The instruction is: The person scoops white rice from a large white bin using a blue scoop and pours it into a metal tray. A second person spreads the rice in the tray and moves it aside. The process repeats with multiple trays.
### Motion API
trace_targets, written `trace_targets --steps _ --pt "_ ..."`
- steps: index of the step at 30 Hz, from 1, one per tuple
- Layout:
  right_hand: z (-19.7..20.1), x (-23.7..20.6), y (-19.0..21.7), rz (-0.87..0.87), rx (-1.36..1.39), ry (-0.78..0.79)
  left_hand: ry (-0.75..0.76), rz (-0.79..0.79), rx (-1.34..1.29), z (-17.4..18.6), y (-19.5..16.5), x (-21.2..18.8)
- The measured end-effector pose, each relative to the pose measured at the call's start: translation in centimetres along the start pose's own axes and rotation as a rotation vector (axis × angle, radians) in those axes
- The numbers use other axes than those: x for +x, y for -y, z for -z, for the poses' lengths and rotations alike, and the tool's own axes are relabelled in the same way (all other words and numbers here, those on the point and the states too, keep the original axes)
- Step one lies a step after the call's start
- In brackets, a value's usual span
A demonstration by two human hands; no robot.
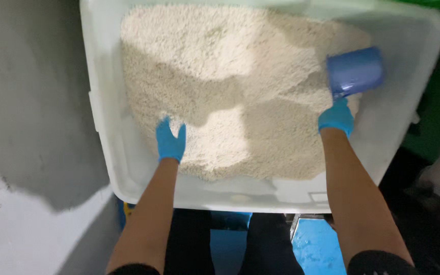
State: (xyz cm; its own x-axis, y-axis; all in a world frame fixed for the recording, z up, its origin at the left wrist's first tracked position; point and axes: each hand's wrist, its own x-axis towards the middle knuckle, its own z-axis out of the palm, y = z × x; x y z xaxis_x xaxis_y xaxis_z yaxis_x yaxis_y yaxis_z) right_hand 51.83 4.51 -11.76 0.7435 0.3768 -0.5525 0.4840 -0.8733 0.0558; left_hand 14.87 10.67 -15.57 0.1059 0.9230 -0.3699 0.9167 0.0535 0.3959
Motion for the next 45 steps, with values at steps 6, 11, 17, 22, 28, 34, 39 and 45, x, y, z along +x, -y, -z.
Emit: trace_targets --steps 6,11,17,22,28,34,39,45 --pt "-11.1 -4.2 7.6 0.220 0.133 0.408 0.039 0.215 0.023 0.3 -0.3 7.2" --pt "-15.6 -8.2 8.6 0.361 0.443 0.317 0.050 0.151 -0.324 -4.8 0.2 8.4" --pt "-13.7 -12.1 6.0 -0.026 0.722 0.837 0.221 0.388 -0.695 -6.9 -1.7 4.0" --pt "-12.5 -13.4 2.2 -0.060 0.936 1.057 0.125 0.380 -0.922 -7.3 -5.7 -2.9" --pt "-12.6 -14.9 -6.8 0.085 1.147 1.216 0.104 -0.009 -0.690 -6.1 -5.3 -9.5" --pt "-5.2 -18.7 -13.8 0.138 1.238 1.328 0.549 0.657 -1.299 -5.2 -3.6 -8.0" --pt "5.8 -20.6 -18.7 0.249 1.069 1.352 0.743 0.842 -1.262 -4.0 -6.0 -8.1" --pt "16.4 -22.3 -27.4 0.306 1.544 1.352 0.791 0.276 -0.232 -3.3 -8.0 -7.1"
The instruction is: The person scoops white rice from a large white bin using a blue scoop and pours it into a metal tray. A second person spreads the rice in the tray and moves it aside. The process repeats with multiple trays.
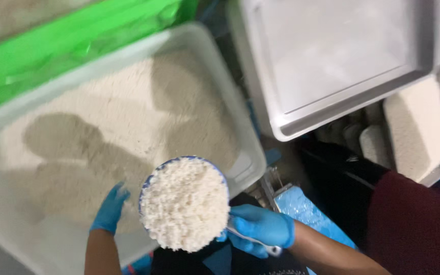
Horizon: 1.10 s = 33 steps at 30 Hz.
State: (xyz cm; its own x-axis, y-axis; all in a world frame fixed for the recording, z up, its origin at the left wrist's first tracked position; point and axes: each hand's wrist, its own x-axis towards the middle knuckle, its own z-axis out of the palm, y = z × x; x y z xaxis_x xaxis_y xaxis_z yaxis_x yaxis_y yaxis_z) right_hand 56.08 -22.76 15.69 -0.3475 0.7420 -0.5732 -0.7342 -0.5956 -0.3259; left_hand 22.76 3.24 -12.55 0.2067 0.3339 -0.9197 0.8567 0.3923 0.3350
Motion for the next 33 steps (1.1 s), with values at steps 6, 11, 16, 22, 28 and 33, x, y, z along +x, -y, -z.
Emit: trace_targets --steps 6,11,16,22,28,33 --pt "4.0 -10.6 7.5 0.286 0.050 -0.193 -0.194 0.464 -0.797 -0.4 1.1 1.4" --pt "12.3 -12.6 12.8 0.454 -0.186 -0.722 -0.153 0.308 -0.711 -9.9 0.3 2.6" --pt "22.8 -8.6 18.1 0.495 -1.313 -1.363 -0.062 0.120 -0.593 -22.6 -2.6 -0.6" --pt "29.3 -8.1 20.8 0.472 -1.423 -1.678 0.036 0.067 -0.560 -28.2 -6.4 -2.9" --pt "31.7 -9.9 25.4 0.344 -1.426 -1.809 0.021 0.046 -0.646 -26.0 -8.0 -2.7" --pt "34.7 -11.6 26.1 0.237 -1.381 -1.987 -0.009 0.048 -0.641 -23.0 -7.3 -3.1"
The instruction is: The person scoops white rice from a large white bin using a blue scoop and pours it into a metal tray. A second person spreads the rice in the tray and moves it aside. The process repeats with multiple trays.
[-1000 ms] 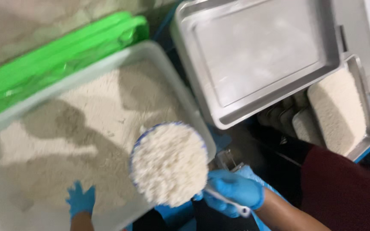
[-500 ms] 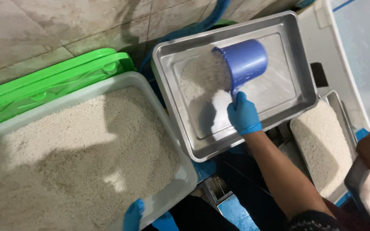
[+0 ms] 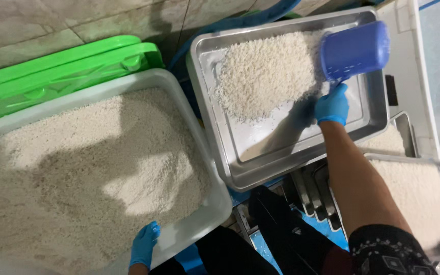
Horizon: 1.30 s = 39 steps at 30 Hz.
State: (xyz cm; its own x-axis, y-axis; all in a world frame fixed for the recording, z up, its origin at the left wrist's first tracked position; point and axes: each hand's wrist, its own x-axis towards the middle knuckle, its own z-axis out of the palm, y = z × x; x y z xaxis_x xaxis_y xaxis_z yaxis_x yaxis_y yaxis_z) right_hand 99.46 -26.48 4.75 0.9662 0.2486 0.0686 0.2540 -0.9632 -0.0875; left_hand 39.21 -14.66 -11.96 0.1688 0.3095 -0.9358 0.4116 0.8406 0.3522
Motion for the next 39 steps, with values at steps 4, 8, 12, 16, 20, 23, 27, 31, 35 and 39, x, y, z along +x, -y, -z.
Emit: trace_targets --steps 4,8,12,16,20,23,27,31,35,39 --pt "-0.4 0.2 -1.3 -0.142 -0.088 0.068 -0.110 -0.166 0.265 3.1 0.0 0.3" --pt "0.0 -4.1 1.1 -0.006 0.066 -0.101 -0.236 -0.241 0.374 7.4 0.6 2.0" --pt "1.8 -18.2 9.4 0.236 0.469 -0.006 -0.324 -0.281 0.324 12.3 1.2 4.0" --pt "-2.2 -32.6 20.9 0.745 0.346 0.207 -0.432 -0.363 0.422 17.1 0.3 6.3" --pt "-13.3 -36.4 31.1 0.819 -0.019 0.579 -0.563 -0.479 0.559 21.4 -1.9 8.5" --pt "-20.3 -37.2 35.3 0.654 -0.248 0.622 -0.834 -0.494 0.705 24.5 -3.9 9.5" --pt "-24.7 -43.7 38.3 0.284 -0.188 0.922 -0.861 -0.416 0.824 27.3 -5.9 11.3" --pt "-25.5 -50.9 39.2 0.340 -0.008 1.245 -0.666 -0.446 0.383 27.6 -5.6 13.4" --pt "-24.1 -53.1 37.5 0.459 -0.014 1.290 -0.450 -0.311 -0.231 24.7 -3.9 14.5" --pt "-22.7 -52.6 34.9 0.091 0.039 1.601 -0.305 -0.245 -0.357 20.6 -4.4 14.3"
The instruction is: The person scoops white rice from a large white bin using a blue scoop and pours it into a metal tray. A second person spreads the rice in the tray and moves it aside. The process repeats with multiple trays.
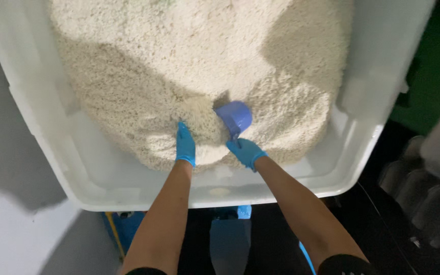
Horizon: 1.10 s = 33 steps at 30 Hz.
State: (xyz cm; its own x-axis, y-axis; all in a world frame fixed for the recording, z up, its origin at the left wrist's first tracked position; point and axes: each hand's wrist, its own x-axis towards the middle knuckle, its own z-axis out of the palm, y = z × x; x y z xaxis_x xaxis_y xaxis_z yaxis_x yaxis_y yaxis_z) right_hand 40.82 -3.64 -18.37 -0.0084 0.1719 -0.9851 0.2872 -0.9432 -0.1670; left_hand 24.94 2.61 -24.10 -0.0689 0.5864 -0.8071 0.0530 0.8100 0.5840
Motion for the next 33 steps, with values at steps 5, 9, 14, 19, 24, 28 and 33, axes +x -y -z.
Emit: trace_targets --steps 5,9,14,19,24,28,33 --pt "0.4 -2.7 -4.9 0.051 0.279 0.219 0.066 -0.061 0.107 -2.5 -0.2 -5.6" --pt "0.6 -5.8 -9.7 0.225 0.480 0.334 0.195 -0.281 0.351 -1.6 -1.1 -11.7" --pt "2.1 -12.4 -14.4 0.477 0.602 0.435 0.188 -0.080 0.182 1.7 -2.7 -15.3" --pt "6.1 -21.9 -16.5 0.574 0.741 0.598 0.226 0.051 0.186 4.6 -3.8 -11.7" --pt "10.5 -31.0 -19.5 0.554 0.831 0.531 0.269 -0.126 0.354 3.9 -3.4 -11.2" --pt "14.6 -36.2 -24.4 0.703 1.091 0.424 0.174 0.165 0.444 0.9 -1.8 -13.4" --pt "19.4 -37.3 -29.4 0.616 1.089 -0.187 0.254 0.247 0.552 -4.1 2.5 -14.4"
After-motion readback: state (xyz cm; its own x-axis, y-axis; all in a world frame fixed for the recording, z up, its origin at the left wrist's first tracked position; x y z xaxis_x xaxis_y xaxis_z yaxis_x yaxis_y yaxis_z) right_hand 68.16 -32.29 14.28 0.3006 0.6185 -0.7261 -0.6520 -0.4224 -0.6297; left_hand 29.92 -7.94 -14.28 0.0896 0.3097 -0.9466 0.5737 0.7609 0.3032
